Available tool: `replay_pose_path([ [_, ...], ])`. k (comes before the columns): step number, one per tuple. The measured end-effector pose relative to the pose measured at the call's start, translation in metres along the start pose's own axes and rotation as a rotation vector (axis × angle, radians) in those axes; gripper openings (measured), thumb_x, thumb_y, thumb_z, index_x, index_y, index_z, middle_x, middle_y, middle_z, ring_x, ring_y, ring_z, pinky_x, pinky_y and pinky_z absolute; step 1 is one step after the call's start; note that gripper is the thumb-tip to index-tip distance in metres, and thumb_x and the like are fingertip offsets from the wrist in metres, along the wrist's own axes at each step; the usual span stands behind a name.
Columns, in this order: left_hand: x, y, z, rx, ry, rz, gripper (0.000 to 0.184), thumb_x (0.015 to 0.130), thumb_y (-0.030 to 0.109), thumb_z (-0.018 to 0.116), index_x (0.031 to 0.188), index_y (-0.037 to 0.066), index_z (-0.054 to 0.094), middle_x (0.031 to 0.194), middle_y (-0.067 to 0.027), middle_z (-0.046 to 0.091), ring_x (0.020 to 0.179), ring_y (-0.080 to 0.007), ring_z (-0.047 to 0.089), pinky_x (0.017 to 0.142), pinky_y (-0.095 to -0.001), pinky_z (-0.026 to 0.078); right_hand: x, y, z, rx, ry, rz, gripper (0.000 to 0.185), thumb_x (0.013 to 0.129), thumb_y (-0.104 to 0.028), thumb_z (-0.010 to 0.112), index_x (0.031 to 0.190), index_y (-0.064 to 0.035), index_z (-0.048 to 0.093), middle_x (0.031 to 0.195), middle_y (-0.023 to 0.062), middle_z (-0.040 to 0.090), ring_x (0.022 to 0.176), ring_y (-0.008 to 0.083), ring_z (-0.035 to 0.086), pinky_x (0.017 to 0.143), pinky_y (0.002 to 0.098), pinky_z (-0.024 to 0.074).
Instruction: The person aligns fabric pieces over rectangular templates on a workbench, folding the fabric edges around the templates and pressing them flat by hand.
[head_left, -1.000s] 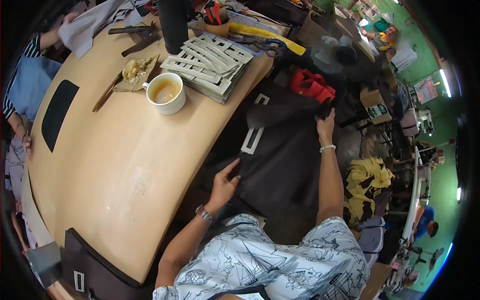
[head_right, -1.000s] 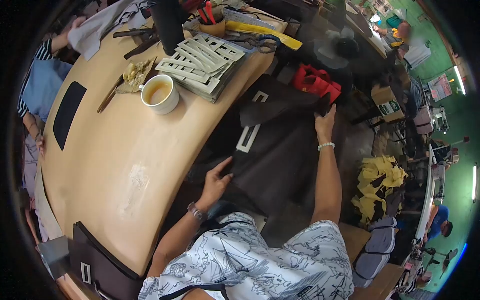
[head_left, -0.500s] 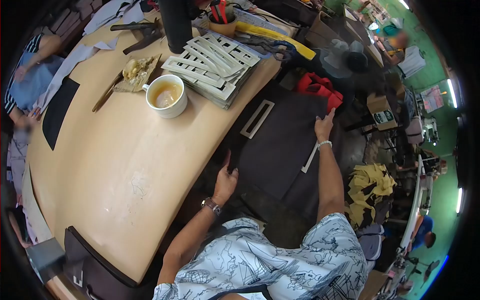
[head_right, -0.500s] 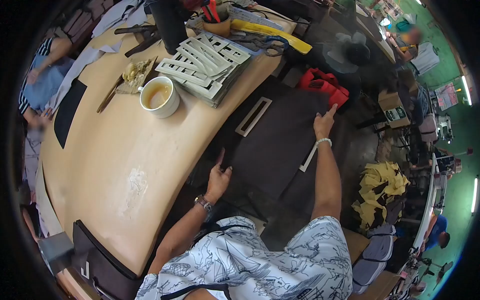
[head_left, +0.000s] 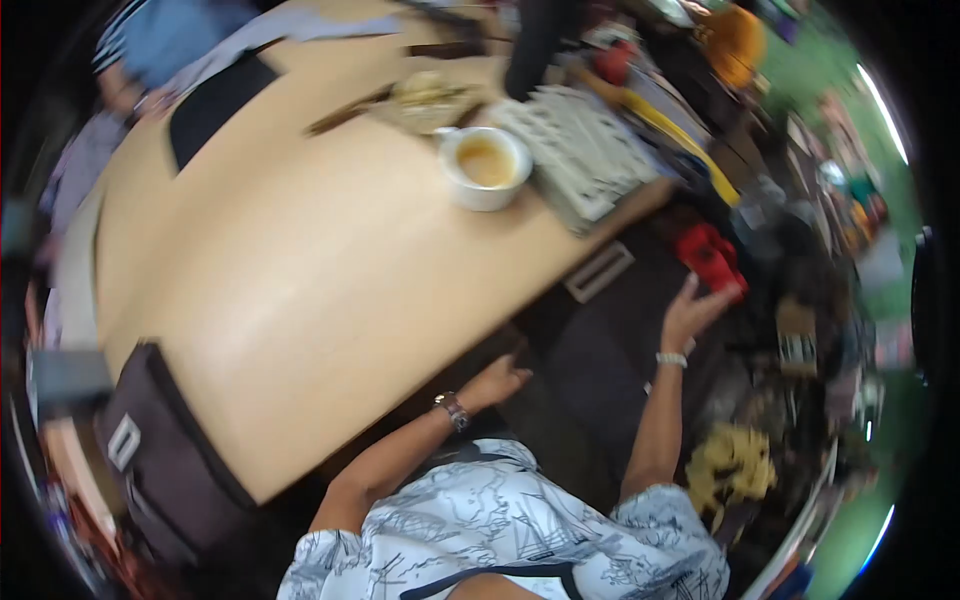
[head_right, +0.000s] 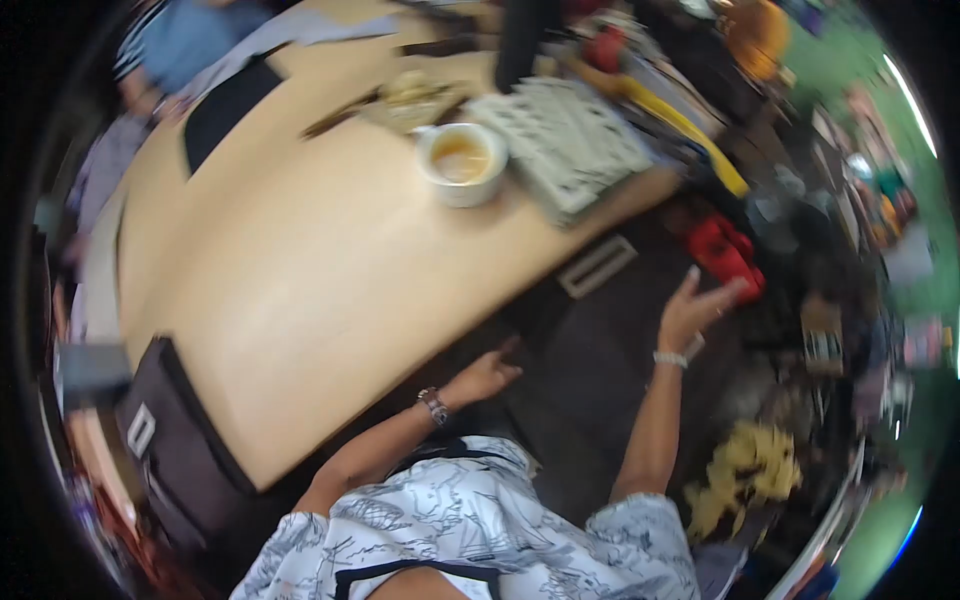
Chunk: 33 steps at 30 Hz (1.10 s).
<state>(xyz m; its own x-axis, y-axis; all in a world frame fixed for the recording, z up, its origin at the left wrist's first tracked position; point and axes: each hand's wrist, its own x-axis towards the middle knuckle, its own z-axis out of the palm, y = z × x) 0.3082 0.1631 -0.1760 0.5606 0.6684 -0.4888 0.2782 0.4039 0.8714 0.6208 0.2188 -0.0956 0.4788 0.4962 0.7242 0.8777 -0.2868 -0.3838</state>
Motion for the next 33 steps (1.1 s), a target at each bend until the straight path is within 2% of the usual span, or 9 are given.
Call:
replay_pose_path([
  [4,-0.087,0.058,-0.036,0.138,0.059,0.368,0.044,0.087,0.018,0.059,0.127,0.001,0.049,0.1,-0.0144,0.066,0.088,-0.0195,0.064,0.077,-0.0311,0.05,-0.029,-0.146,-0.016,0.43,-0.061,-0.246,0.07,0.087,-0.005,0.056,0.142,0.0033,0.013,0.14,0.0251,0.031,0.13,0.0363,0.032,0.109,0.0444,0.0208],
  [6,-0.13,0.072,-0.057,-0.077,0.178,0.444,0.033,0.087,0.012,0.059,0.117,0.0,0.057,0.099,-0.0139,0.066,0.087,-0.0211,0.064,0.078,-0.0304,0.05,-0.056,-0.213,-0.014,0.652,-0.193,-0.324,0.068,0.087,-0.003,0.055,0.142,0.0032,0.015,0.139,0.0239,0.034,0.128,0.036,0.035,0.109,0.0443,0.0218],
  [9,-0.211,0.084,-0.094,0.096,0.872,0.554,0.022,0.083,0.005,0.06,0.104,-0.001,0.062,0.094,-0.0144,0.066,0.085,-0.0242,0.065,0.077,-0.0302,0.05,-0.093,-0.302,-0.02,0.943,-0.404,-0.441,0.066,0.084,-0.002,0.057,0.139,0.0038,0.022,0.133,0.0208,0.042,0.127,0.0345,0.037,0.109,0.0427,0.0231],
  [12,-0.277,0.058,-0.139,0.672,1.68,0.374,0.02,0.076,0.002,0.066,0.096,0.0,0.064,0.094,-0.0148,0.065,0.088,-0.0293,0.063,0.078,-0.0356,0.05,-0.122,-0.375,-0.042,1.096,-0.724,-0.552,0.061,0.082,0.0,0.057,0.136,0.0047,0.029,0.13,0.0196,0.045,0.127,0.0324,0.038,0.108,0.0411,0.0235],
  [15,-0.328,0.025,-0.172,0.777,1.964,0.075,0.026,0.074,0.007,0.068,0.098,0.0,0.063,0.099,-0.0149,0.063,0.091,-0.0321,0.06,0.079,-0.0383,0.048,-0.151,-0.434,-0.059,1.332,-0.904,-0.613,0.059,0.081,0.0,0.058,0.135,0.0047,0.034,0.124,0.0192,0.05,0.122,0.0301,0.044,0.104,0.0382,0.0306],
  [19,-0.353,-0.007,-0.187,0.79,1.883,-0.165,0.036,0.073,0.021,0.072,0.102,0.001,0.062,0.104,-0.0141,0.061,0.095,-0.0319,0.057,0.08,-0.0398,0.046,-0.184,-0.481,-0.07,1.439,-1.049,-0.687,0.06,0.082,-0.003,0.058,0.135,0.0044,0.033,0.12,0.0202,0.052,0.115,0.0302,0.05,0.099,0.037,0.0371],
  [22,-0.35,-0.012,-0.189,0.868,1.903,-0.234,0.034,0.073,0.021,0.071,0.101,0.002,0.062,0.103,-0.013,0.061,0.096,-0.0309,0.057,0.08,-0.0397,0.046,-0.203,-0.497,-0.074,1.448,-1.17,-0.679,0.059,0.083,-0.006,0.058,0.136,0.0041,0.033,0.119,0.0211,0.053,0.113,0.0306,0.052,0.097,0.0371,0.0397],
  [29,-0.359,-0.017,-0.194,0.531,2.032,0.011,0.025,0.075,0.017,0.071,0.093,0.0,0.067,0.095,-0.0137,0.066,0.088,-0.0286,0.062,0.077,-0.0353,0.048,-0.235,-0.522,-0.088,1.465,-1.412,-0.607,0.063,0.084,-0.005,0.059,0.139,-0.0015,0.031,0.112,0.0152,0.057,0.106,0.0236,0.054,0.093,0.0357,0.0422],
  [33,-0.363,-0.024,-0.196,0.36,2.053,0.147,0.02,0.079,0.015,0.068,0.091,-0.001,0.068,0.093,-0.0143,0.067,0.085,-0.0286,0.063,0.076,-0.0346,0.049,-0.242,-0.53,-0.096,1.47,-1.413,-0.675,0.062,0.083,-0.006,0.058,0.138,0.002,0.03,0.112,0.0188,0.057,0.107,0.0285,0.055,0.092,0.0362,0.0436],
])
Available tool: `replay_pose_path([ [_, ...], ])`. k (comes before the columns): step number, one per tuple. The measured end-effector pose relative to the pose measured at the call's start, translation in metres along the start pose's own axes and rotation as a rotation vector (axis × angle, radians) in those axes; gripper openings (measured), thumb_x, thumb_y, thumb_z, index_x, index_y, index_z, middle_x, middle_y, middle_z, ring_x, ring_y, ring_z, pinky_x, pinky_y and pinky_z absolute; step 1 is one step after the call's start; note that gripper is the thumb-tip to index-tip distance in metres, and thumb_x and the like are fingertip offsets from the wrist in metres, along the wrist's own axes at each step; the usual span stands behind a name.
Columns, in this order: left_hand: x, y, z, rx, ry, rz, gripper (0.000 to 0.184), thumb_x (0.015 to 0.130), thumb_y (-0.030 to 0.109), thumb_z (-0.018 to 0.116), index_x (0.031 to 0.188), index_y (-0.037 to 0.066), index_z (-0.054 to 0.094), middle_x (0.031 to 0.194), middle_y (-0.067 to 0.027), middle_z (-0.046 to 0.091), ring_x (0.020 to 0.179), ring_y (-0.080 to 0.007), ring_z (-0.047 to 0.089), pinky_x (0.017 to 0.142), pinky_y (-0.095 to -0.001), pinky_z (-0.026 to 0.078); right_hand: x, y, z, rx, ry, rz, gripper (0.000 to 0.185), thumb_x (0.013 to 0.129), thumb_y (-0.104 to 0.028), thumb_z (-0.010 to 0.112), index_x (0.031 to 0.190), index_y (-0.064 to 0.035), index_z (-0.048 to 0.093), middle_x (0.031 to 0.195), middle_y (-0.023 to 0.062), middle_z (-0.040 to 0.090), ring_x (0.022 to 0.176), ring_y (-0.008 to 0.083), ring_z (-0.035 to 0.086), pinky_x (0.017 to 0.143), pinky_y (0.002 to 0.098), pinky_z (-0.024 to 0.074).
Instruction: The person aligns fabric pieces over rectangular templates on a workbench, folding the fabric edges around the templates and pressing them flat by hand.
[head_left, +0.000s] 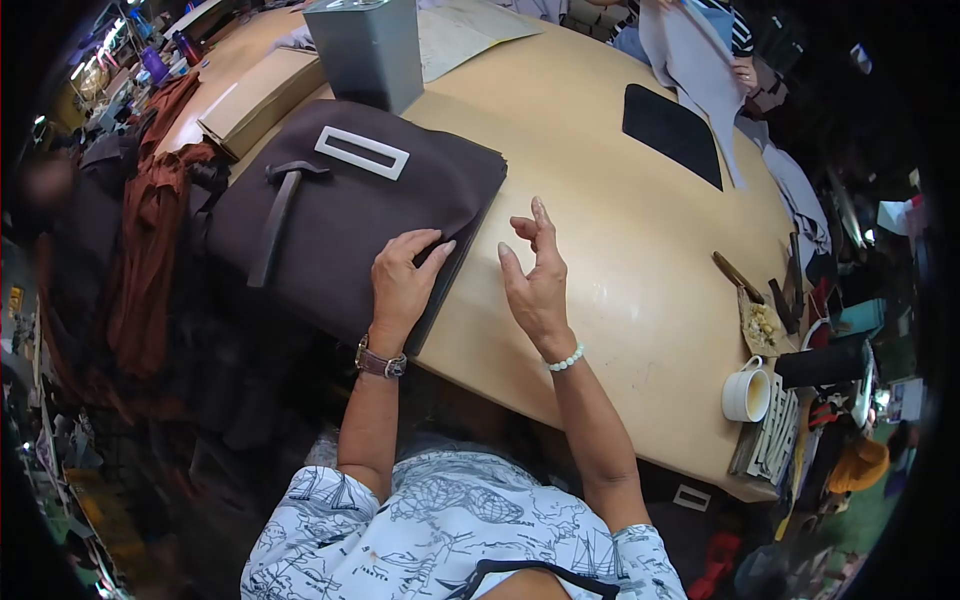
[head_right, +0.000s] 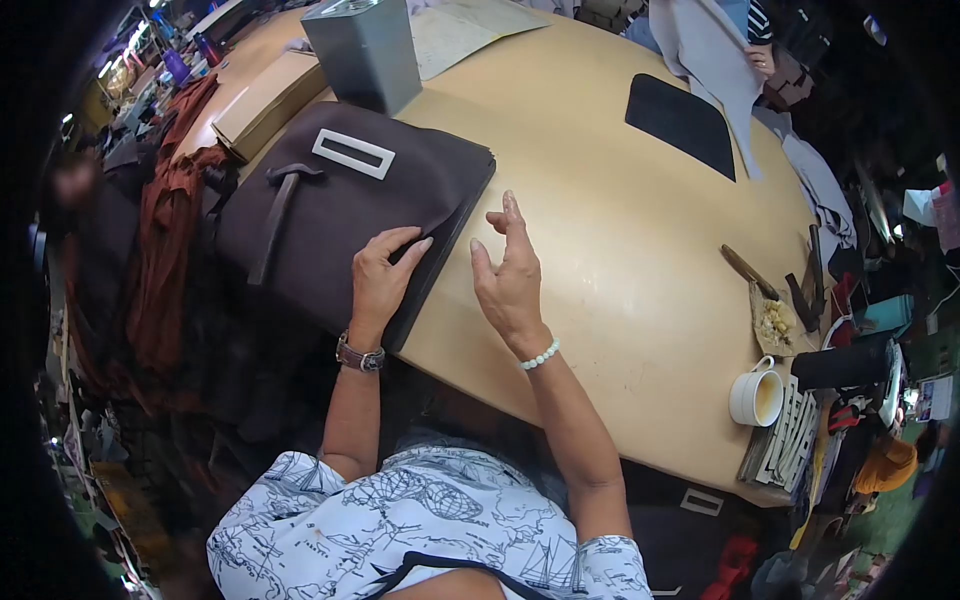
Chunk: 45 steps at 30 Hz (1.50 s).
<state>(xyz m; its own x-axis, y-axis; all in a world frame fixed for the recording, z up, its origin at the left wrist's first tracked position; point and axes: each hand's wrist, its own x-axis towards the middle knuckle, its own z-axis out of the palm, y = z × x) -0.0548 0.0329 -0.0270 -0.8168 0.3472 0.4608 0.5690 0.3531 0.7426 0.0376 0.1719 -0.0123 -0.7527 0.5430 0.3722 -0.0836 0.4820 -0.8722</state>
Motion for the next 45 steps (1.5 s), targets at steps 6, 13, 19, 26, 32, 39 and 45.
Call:
replay_pose_path([
  [6,0.001,0.002,-0.005,-0.216,0.032,-0.192,0.018,0.082,0.012,0.065,0.09,-0.003,0.067,0.09,-0.0152,0.067,0.082,-0.0272,0.065,0.074,-0.0323,0.049,0.002,0.0,0.018,0.047,-0.003,-0.049,0.063,0.085,-0.009,0.057,0.139,0.0029,0.026,0.1,0.0179,0.061,0.093,0.0287,0.061,0.084,0.0353,0.047],
  [13,0.01,-0.003,-0.027,-0.002,-0.015,0.056,0.018,0.079,0.017,0.068,0.088,0.001,0.068,0.091,-0.014,0.067,0.085,-0.0297,0.063,0.077,-0.0359,0.049,0.035,-0.01,0.065,-0.061,0.057,0.017,0.086,0.084,-0.016,0.06,0.141,0.006,-0.001,0.087,0.0255,0.061,0.073,0.0348,0.062,0.071,0.0372,0.05],
  [19,0.066,-0.117,-0.107,0.929,0.167,0.017,0.051,0.084,0.023,0.06,0.132,0.015,0.044,0.114,-0.0177,0.054,0.109,-0.0345,0.051,0.089,-0.0447,0.043,0.043,-0.026,0.066,0.003,-0.078,0.364,0.078,0.084,-0.011,0.056,0.141,0.0078,0.005,0.12,0.0367,0.048,0.1,0.0388,0.058,0.09,0.0364,0.0434],
  [26,0.077,-0.113,-0.128,0.852,0.043,-0.093,0.04,0.088,0.014,0.052,0.128,0.018,0.05,0.093,-0.0195,0.06,0.086,-0.0365,0.061,0.076,-0.0457,0.048,-0.001,-0.04,0.044,0.237,0.195,0.128,0.074,0.087,-0.003,0.054,0.142,0.0043,0.006,0.116,0.0271,0.055,0.091,0.0282,0.06,0.09,0.0342,0.0458],
  [32,0.077,-0.132,-0.116,0.954,0.003,0.013,0.037,0.09,0.017,0.051,0.127,0.014,0.05,0.1,-0.0165,0.06,0.094,-0.0353,0.059,0.079,-0.0456,0.047,-0.074,-0.007,-0.064,0.566,0.394,0.395,0.073,0.089,0.002,0.052,0.144,-0.0022,0.005,0.102,0.0175,0.06,0.087,0.0183,0.061,0.076,0.0298,0.0522],
  [39,0.021,0.019,-0.02,0.392,-0.244,0.516,0.042,0.089,0.024,0.054,0.125,0.002,0.048,0.123,-0.0204,0.051,0.118,-0.0369,0.044,0.099,-0.044,0.035,-0.173,0.04,-0.172,0.114,0.727,0.349,0.077,0.083,0.004,0.06,0.142,0.0027,0.012,0.112,0.0204,0.055,0.102,0.0228,0.056,0.085,0.0299,0.0488],
  [45,-0.077,0.053,0.039,0.303,-0.773,0.539,0.059,0.087,0.037,0.057,0.135,0.006,0.041,0.141,-0.0204,0.033,0.132,-0.0383,0.027,0.106,-0.0516,0.022,-0.193,0.031,-0.241,-0.555,0.606,0.377,0.077,0.079,-0.001,0.066,0.141,0.0031,0.02,0.081,0.0146,0.061,0.073,0.0199,0.06,0.068,0.0302,0.0491],
])
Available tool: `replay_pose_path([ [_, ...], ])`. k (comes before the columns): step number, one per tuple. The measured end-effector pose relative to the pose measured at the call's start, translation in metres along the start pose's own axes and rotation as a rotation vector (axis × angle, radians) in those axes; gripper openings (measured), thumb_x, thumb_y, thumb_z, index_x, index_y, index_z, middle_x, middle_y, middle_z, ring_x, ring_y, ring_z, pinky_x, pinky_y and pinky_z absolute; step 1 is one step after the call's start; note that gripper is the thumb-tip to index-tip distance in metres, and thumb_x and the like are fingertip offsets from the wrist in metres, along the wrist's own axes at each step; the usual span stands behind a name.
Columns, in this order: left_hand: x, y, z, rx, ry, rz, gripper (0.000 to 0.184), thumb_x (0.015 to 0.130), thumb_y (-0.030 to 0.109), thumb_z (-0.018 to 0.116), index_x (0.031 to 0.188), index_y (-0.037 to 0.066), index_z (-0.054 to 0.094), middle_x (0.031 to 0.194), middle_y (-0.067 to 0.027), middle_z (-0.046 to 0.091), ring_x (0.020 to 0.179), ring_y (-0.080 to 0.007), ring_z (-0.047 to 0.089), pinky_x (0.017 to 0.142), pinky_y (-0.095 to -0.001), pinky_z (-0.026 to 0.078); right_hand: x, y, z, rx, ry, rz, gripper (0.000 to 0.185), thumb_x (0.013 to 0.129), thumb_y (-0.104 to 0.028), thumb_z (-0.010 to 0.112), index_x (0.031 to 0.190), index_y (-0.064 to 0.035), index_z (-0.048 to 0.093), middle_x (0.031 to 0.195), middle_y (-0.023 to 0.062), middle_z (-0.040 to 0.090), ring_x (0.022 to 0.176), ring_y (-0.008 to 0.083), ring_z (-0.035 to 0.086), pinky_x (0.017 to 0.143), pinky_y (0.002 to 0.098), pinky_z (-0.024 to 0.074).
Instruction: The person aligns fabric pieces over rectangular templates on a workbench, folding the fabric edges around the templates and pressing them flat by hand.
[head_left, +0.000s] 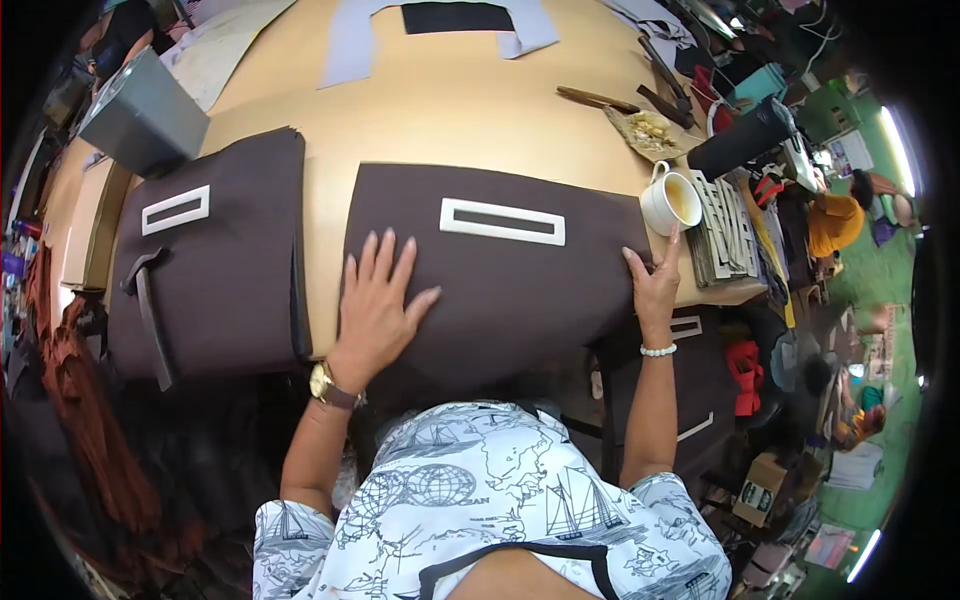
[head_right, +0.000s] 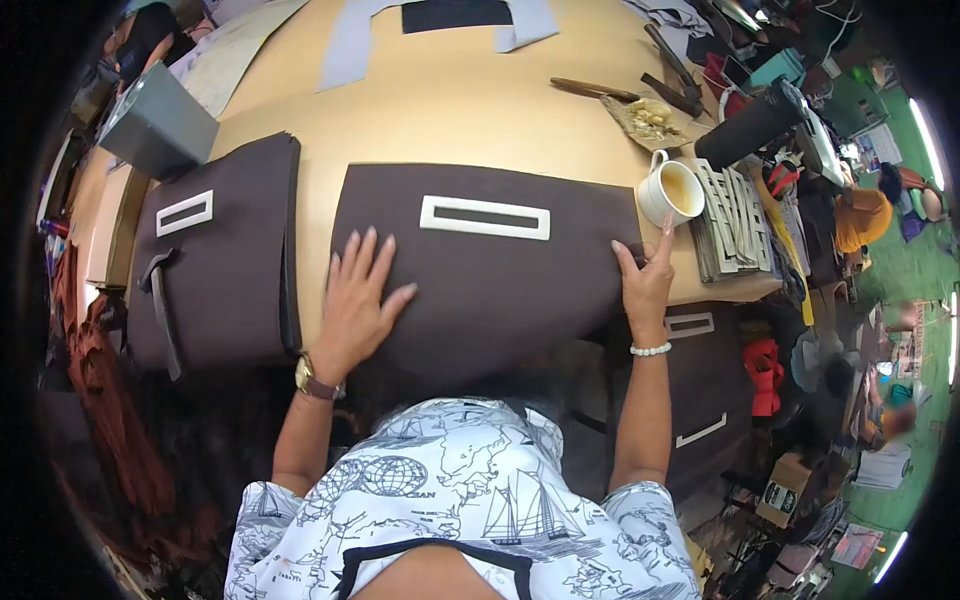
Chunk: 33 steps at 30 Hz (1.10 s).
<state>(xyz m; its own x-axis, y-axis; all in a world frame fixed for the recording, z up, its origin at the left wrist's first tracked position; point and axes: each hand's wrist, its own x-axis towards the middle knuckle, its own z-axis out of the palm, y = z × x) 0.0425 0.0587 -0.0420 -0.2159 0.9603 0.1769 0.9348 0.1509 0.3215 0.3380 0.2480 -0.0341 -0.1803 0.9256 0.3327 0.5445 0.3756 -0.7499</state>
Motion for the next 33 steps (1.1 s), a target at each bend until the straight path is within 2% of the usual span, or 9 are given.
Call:
replay_pose_path([
  [2,-0.013,0.015,0.007,0.006,0.002,-0.008,0.06,0.086,0.038,0.057,0.135,0.007,0.04,0.142,-0.0203,0.032,0.132,-0.038,0.027,0.105,-0.0521,0.022,0.006,0.007,-0.01,-0.244,0.054,-0.103,0.077,0.079,-0.004,0.068,0.141,0.0025,0.022,0.071,0.0134,0.059,0.064,0.0228,0.058,0.064,0.0323,0.0478],
  [6,-0.033,0.048,0.008,0.029,0.028,-0.055,0.058,0.085,0.036,0.059,0.131,0.004,0.044,0.138,-0.0224,0.037,0.126,-0.039,0.034,0.099,-0.0515,0.028,0.026,0.03,-0.018,-0.62,0.265,-0.499,0.072,0.076,-0.012,0.071,0.138,-0.0054,0.035,0.096,0.0162,0.057,0.083,0.0313,0.059,0.07,0.0367,0.0474],
  [7,-0.034,0.053,0.008,0.049,0.032,-0.069,0.057,0.085,0.036,0.059,0.13,0.004,0.046,0.136,-0.0226,0.039,0.124,-0.0385,0.036,0.098,-0.0507,0.03,0.033,0.028,-0.024,-0.598,0.283,-0.381,0.06,0.078,-0.024,0.07,0.13,-0.0071,0.047,0.114,0.0182,0.052,0.103,0.0339,0.053,0.084,0.0407,0.044],
  [13,-0.005,0.037,0.005,-0.028,0.07,0.022,0.025,0.078,0.018,0.068,0.094,0.002,0.058,0.11,-0.018,0.053,0.115,-0.036,0.044,0.095,-0.047,0.034,0.09,0.012,-0.053,-0.975,-0.082,-0.088,0.067,0.076,-0.064,0.054,0.104,-0.0049,0.068,0.138,0.0196,0.038,0.129,0.0426,0.028,0.104,0.0569,0.019],
  [18,0.007,0.024,0.015,-0.083,0.097,0.02,0.039,0.085,0.018,0.059,0.118,0.0,0.048,0.133,-0.0189,0.041,0.128,-0.0379,0.033,0.106,-0.0493,0.024,0.114,0.016,-0.049,-1.056,-0.342,0.1,0.078,0.075,-0.074,0.043,0.1,-0.0048,0.07,0.145,0.019,0.028,0.135,0.0428,0.016,0.107,0.0587,0.0107],
  [22,0.002,0.024,0.016,-0.01,-0.003,-0.057,0.054,0.089,0.024,0.05,0.136,0.002,0.037,0.144,-0.0181,0.031,0.134,-0.0371,0.025,0.108,-0.0504,0.018,0.106,0.012,-0.062,-0.898,-0.023,-0.112,0.071,0.075,-0.07,0.05,0.108,-0.0098,0.068,0.146,0.0178,0.028,0.136,0.0425,0.016,0.106,0.0618,0.0081],
  [23,0.001,0.025,0.016,-0.002,-0.004,-0.062,0.053,0.089,0.025,0.05,0.136,0.003,0.038,0.144,-0.018,0.031,0.134,-0.037,0.025,0.108,-0.0508,0.018,0.099,0.009,-0.064,-0.865,0.08,-0.197,0.047,0.079,-0.048,0.058,0.11,-0.0136,0.066,0.145,0.0171,0.03,0.135,0.043,0.019,0.104,0.065,0.0097],
  [27,-0.001,0.03,0.017,0.021,-0.019,-0.089,0.054,0.089,0.026,0.05,0.136,0.003,0.038,0.144,-0.0178,0.031,0.134,-0.0368,0.024,0.108,-0.0519,0.018,0.073,0.006,-0.069,-1.02,0.024,-0.237,0.034,0.071,-0.007,0.055,0.102,-0.0137,0.067,0.141,0.0169,0.035,0.132,0.0427,0.025,0.103,0.0659,0.0162],
  [33,-0.007,0.031,0.021,0.035,-0.011,-0.087,0.056,0.089,0.027,0.049,0.138,0.004,0.035,0.145,-0.0173,0.029,0.135,-0.0364,0.023,0.108,-0.052,0.016,0.046,-0.016,-0.05,-0.953,-0.115,-0.248,0.031,0.071,-0.002,0.053,0.097,-0.0108,0.068,0.139,0.017,0.037,0.13,0.0414,0.029,0.104,0.0629,0.0184],
])
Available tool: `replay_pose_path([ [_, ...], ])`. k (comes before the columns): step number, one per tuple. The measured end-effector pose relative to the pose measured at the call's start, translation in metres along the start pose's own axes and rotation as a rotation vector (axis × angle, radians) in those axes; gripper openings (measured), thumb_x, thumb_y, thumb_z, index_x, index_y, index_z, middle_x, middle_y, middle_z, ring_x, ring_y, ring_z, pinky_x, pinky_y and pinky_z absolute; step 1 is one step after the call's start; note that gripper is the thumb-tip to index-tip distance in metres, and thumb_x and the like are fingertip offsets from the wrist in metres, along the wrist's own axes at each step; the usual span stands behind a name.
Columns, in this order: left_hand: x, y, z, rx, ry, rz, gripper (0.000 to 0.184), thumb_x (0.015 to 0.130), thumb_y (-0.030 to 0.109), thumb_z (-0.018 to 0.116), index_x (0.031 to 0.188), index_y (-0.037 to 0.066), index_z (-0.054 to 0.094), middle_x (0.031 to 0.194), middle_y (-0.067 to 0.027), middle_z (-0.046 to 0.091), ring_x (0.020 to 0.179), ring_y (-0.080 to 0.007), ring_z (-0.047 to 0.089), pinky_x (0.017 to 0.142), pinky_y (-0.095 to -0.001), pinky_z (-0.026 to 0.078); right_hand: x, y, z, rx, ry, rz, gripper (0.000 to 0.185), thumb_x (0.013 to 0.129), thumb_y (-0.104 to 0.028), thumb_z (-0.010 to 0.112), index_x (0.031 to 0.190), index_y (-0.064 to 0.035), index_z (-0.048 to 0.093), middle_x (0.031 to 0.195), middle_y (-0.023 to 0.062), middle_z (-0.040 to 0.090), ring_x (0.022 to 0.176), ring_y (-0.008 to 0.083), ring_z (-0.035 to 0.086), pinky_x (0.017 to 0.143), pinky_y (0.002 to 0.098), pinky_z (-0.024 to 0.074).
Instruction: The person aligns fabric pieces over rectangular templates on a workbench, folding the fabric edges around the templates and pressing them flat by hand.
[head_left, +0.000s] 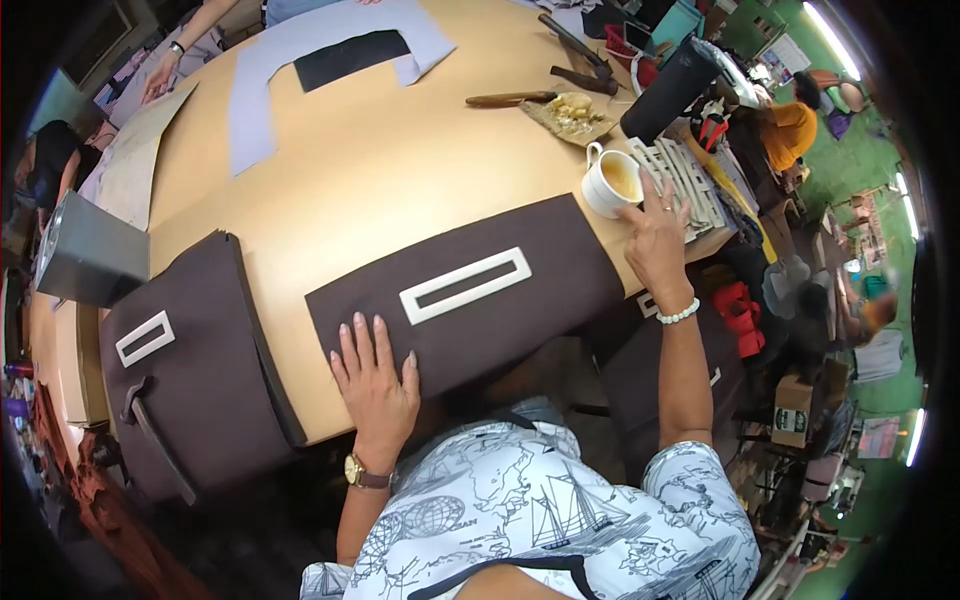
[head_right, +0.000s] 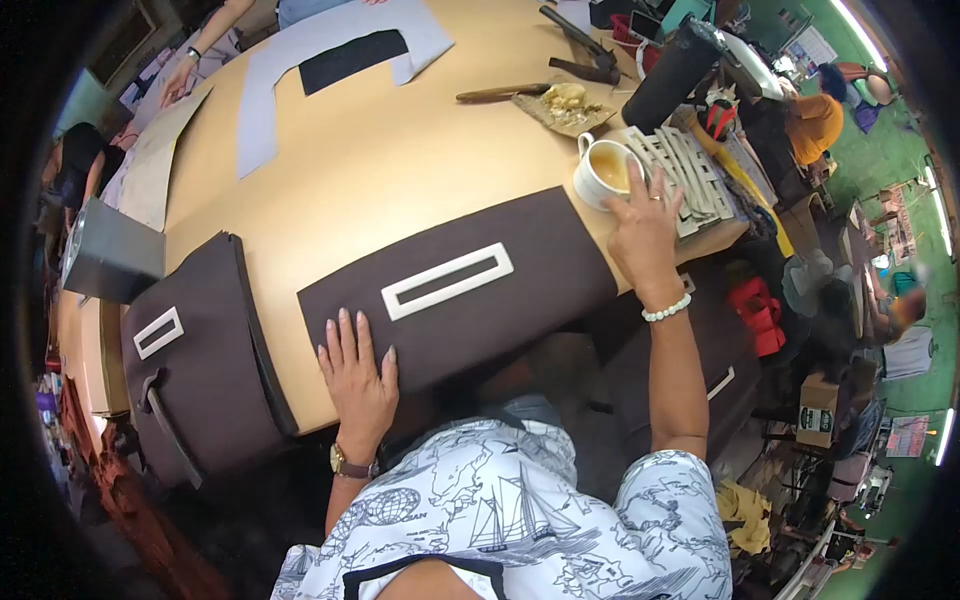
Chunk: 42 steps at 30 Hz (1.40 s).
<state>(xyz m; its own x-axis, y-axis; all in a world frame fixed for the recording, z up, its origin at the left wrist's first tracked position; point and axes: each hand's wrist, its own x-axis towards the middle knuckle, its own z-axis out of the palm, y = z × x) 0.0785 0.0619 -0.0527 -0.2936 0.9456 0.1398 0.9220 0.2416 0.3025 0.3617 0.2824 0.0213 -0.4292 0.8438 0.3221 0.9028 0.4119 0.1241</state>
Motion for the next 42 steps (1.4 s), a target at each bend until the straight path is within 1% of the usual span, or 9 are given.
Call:
replay_pose_path([
  [1,-0.001,0.0,0.0,-0.001,-0.001,-0.004,0.056,0.089,0.028,0.049,0.138,0.004,0.035,0.145,-0.0173,0.029,0.135,-0.0364,0.023,0.108,-0.052,0.016,-0.002,-0.014,-0.005,0.048,-0.029,-0.032,0.032,0.071,-0.001,0.053,0.097,-0.0106,0.068,0.138,0.017,0.038,0.13,0.0413,0.029,0.104,0.0625,0.0187],
  [5,-0.002,0.0,0.002,0.016,0.002,-0.003,0.057,0.089,0.029,0.049,0.138,0.003,0.035,0.145,-0.0179,0.029,0.135,-0.0365,0.023,0.107,-0.0528,0.016,-0.025,-0.074,0.013,0.644,-0.131,-0.114,0.049,0.068,0.004,0.046,0.111,-0.012,0.064,0.138,0.0203,0.037,0.13,0.0425,0.029,0.104,0.0616,0.0191],
  [8,-0.004,0.0,0.001,0.004,0.007,-0.001,0.056,0.089,0.029,0.048,0.137,0.002,0.035,0.145,-0.019,0.029,0.134,-0.0373,0.023,0.107,-0.0535,0.017,-0.04,-0.089,0.032,0.764,-0.245,-0.055,0.061,0.067,0.011,0.04,0.12,-0.013,0.058,0.141,0.0213,0.033,0.131,0.0425,0.028,0.104,0.0614,0.0184],
  [11,-0.004,0.0,0.001,0.011,0.004,0.004,0.056,0.09,0.029,0.048,0.137,0.002,0.035,0.144,-0.0197,0.029,0.134,-0.0379,0.023,0.107,-0.0537,0.017,-0.05,-0.102,0.028,0.48,-0.311,-0.057,0.06,0.071,0.01,0.042,0.125,-0.0149,0.055,0.143,0.0192,0.03,0.131,0.0423,0.028,0.104,0.0616,0.0184],
  [14,-0.004,-0.001,0.002,0.015,0.001,0.009,0.057,0.09,0.029,0.048,0.137,0.001,0.035,0.144,-0.0202,0.029,0.134,-0.0382,0.023,0.106,-0.054,0.018,-0.048,-0.11,0.027,0.147,-0.222,-0.093,0.053,0.081,-0.002,0.047,0.131,-0.0179,0.048,0.144,0.0164,0.029,0.13,0.0431,0.028,0.105,0.0603,0.0187],
  [17,-0.004,-0.001,0.003,0.007,0.0,0.014,0.056,0.09,0.029,0.048,0.137,0.001,0.035,0.144,-0.0208,0.029,0.134,-0.0387,0.023,0.106,-0.0546,0.018,-0.044,-0.108,0.029,-0.058,-0.217,-0.128,0.051,0.085,-0.011,0.049,0.135,-0.0162,0.043,0.145,0.0133,0.028,0.132,0.0402,0.026,0.106,0.0595,0.0162],
  [23,-0.005,-0.004,0.0,-0.04,0.032,0.025,0.059,0.088,0.028,0.053,0.136,0.0,0.036,0.142,-0.0211,0.032,0.132,-0.0383,0.026,0.106,-0.0517,0.02,-0.043,-0.115,0.018,-0.372,-0.314,-0.259,0.055,0.086,-0.02,0.049,0.139,-0.0109,0.037,0.148,0.0107,0.023,0.136,0.0369,0.019,0.108,0.058,0.0122],
  [32,-0.027,-0.04,-0.038,-0.071,0.161,-0.132,0.06,0.082,0.019,0.065,0.131,-0.006,0.04,0.134,-0.0243,0.042,0.125,-0.0385,0.039,0.103,-0.0428,0.032,-0.037,-0.113,0.023,-0.519,-0.371,-0.315,0.061,0.088,-0.024,0.047,0.144,-0.0131,0.025,0.151,0.0095,0.016,0.138,0.0366,0.014,0.11,0.057,0.0066],
  [42,-0.046,-0.044,-0.036,-0.129,0.149,-0.121,0.052,0.08,0.019,0.066,0.121,-0.01,0.049,0.126,-0.0249,0.048,0.119,-0.0418,0.043,0.1,-0.0458,0.035,-0.043,-0.138,0.015,-0.512,-0.355,-0.413,0.06,0.089,-0.025,0.044,0.144,-0.0095,0.025,0.15,0.0107,0.018,0.136,0.0359,0.018,0.11,0.0556,0.0094],
])
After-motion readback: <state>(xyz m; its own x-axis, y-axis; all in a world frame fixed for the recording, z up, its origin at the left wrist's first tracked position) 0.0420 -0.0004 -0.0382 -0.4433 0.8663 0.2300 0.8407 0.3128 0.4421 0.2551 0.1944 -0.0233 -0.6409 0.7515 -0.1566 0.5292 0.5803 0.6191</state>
